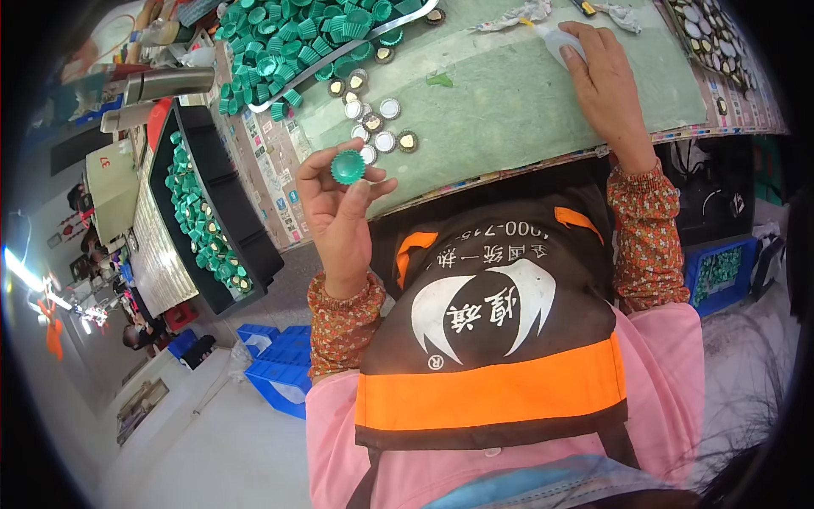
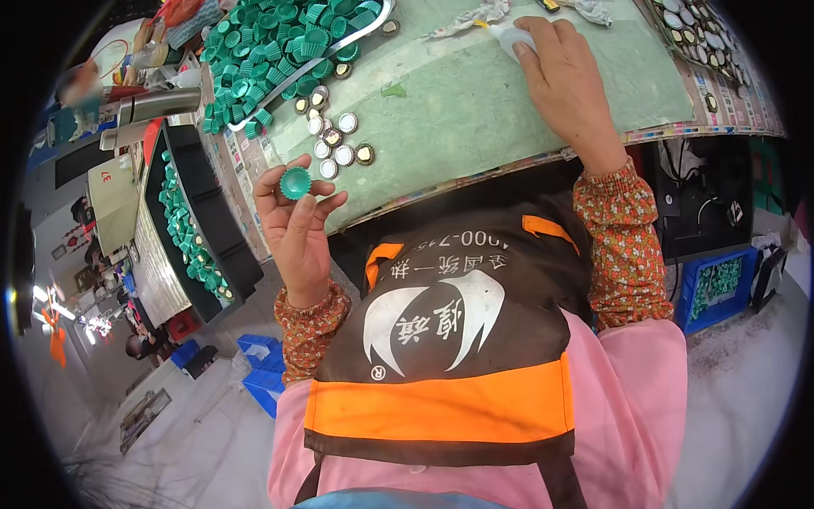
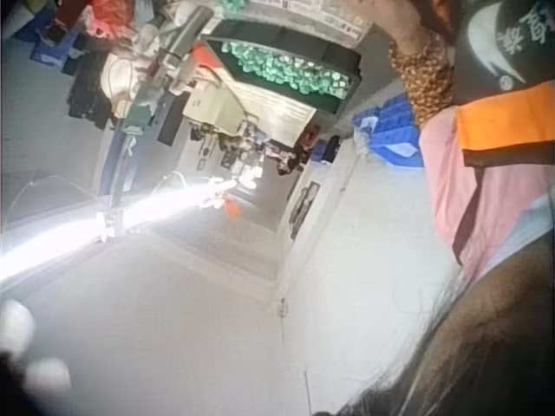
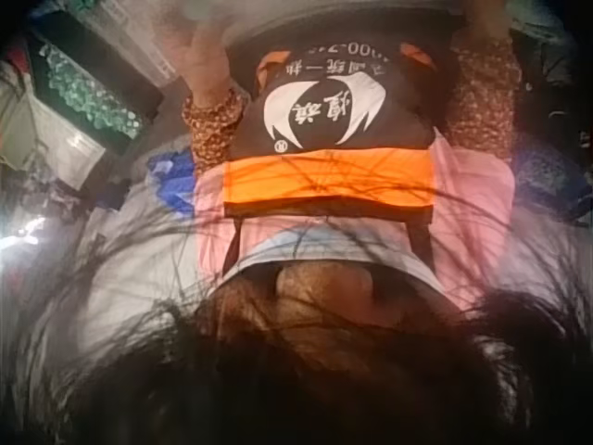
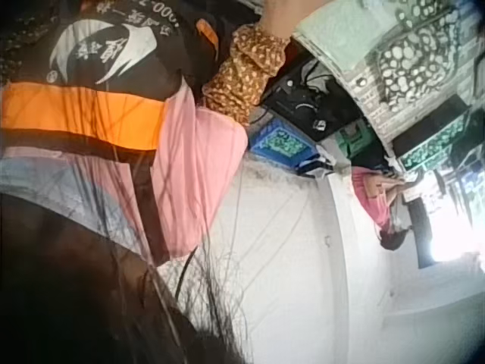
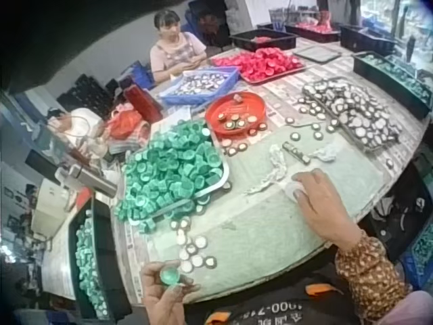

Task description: The person repeatedly picks up green cupcake wrappers and silver metal discs, applies glue to the wrappers, and presses the discs onto them. The person handles the items one at a time, placing the finished assemblies on the table.

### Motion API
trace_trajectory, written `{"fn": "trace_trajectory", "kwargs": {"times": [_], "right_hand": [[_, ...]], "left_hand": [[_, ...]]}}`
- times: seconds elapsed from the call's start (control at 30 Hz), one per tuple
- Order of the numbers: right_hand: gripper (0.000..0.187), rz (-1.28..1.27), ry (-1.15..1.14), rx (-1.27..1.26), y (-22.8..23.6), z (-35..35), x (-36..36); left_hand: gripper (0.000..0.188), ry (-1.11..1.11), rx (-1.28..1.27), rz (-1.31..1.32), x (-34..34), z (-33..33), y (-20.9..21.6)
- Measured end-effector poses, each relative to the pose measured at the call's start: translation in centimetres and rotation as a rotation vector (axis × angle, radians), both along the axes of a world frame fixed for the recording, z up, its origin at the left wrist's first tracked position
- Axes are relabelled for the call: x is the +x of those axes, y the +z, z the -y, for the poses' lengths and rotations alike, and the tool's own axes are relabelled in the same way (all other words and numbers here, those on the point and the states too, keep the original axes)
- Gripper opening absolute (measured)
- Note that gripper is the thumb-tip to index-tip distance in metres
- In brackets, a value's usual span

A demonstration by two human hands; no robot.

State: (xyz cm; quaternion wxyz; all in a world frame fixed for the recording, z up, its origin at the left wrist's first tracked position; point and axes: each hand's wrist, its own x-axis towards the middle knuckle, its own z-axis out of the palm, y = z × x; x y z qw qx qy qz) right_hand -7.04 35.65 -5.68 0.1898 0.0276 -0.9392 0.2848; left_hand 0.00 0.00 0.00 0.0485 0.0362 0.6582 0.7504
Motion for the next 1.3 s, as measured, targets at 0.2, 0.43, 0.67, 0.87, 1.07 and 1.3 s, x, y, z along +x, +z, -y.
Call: {"fn": "trace_trajectory", "kwargs": {"times": [0.2, 0.43, 0.67, 0.87, 1.07, 1.3], "right_hand": [[0.026, -0.198, 0.014, 0.222, 3.2, 4.9, -0.4], [0.024, -0.039, 0.511, 0.028, 1.3, 15.3, -1.3], [0.022, -0.172, 0.587, 0.159, 0.4, 16.5, -2.6], [0.013, 0.184, 0.421, -0.322, 1.8, 12.7, -0.7], [0.018, 0.274, 0.322, -0.192, 2.3, 9.4, 2.6], [0.025, 0.105, 0.429, -0.037, 2.8, 8.1, 2.5]], "left_hand": [[0.046, 0.062, 0.120, 0.063, 0.0, 0.7, 0.1], [0.045, 0.050, 0.095, 0.071, 0.3, 0.2, 0.4], [0.045, 0.074, 0.092, 0.138, 0.8, 0.9, -0.3], [0.046, 0.047, 0.140, 0.198, 1.2, 1.1, -0.4], [0.048, -0.008, 0.171, 0.262, 1.0, 0.4, -1.0], [0.052, -0.054, 0.174, 0.314, 0.9, -0.3, -0.4]]}}
